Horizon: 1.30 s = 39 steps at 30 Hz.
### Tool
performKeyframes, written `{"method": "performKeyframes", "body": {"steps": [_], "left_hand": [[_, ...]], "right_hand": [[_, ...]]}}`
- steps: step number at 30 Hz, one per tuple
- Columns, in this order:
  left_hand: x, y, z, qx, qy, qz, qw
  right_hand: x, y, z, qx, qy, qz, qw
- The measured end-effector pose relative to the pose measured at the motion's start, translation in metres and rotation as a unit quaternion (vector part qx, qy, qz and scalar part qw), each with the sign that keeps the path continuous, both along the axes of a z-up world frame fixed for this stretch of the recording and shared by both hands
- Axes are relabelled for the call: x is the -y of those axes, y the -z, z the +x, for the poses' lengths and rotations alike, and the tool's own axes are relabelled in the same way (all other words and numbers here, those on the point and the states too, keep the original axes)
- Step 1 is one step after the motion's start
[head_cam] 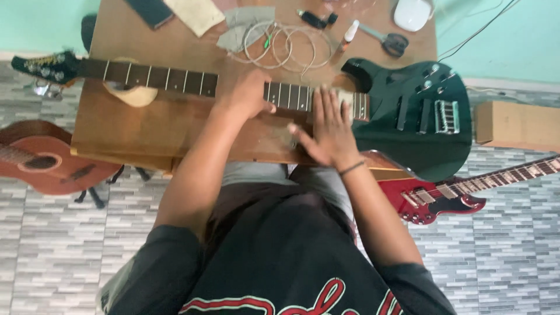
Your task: The person wipes the body and neck of a black electric guitar with a cloth. They clean around the pickups, knobs, and bridge, then move along the fretboard and headstock, returning to the body to continue wiping.
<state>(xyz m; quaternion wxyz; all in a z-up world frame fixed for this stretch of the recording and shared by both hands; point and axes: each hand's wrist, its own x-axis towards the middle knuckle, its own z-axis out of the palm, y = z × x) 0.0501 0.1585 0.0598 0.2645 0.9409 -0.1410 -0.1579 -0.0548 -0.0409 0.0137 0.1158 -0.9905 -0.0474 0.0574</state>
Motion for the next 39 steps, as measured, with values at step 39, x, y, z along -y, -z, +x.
{"method": "performKeyframes", "body": {"steps": [39], "left_hand": [[0.084, 0.022, -0.065, 0.178, 0.176, 0.028, 0.968]], "right_hand": [[0.058, 0.009, 0.003, 0.164, 0.04, 0.296, 0.94]]}}
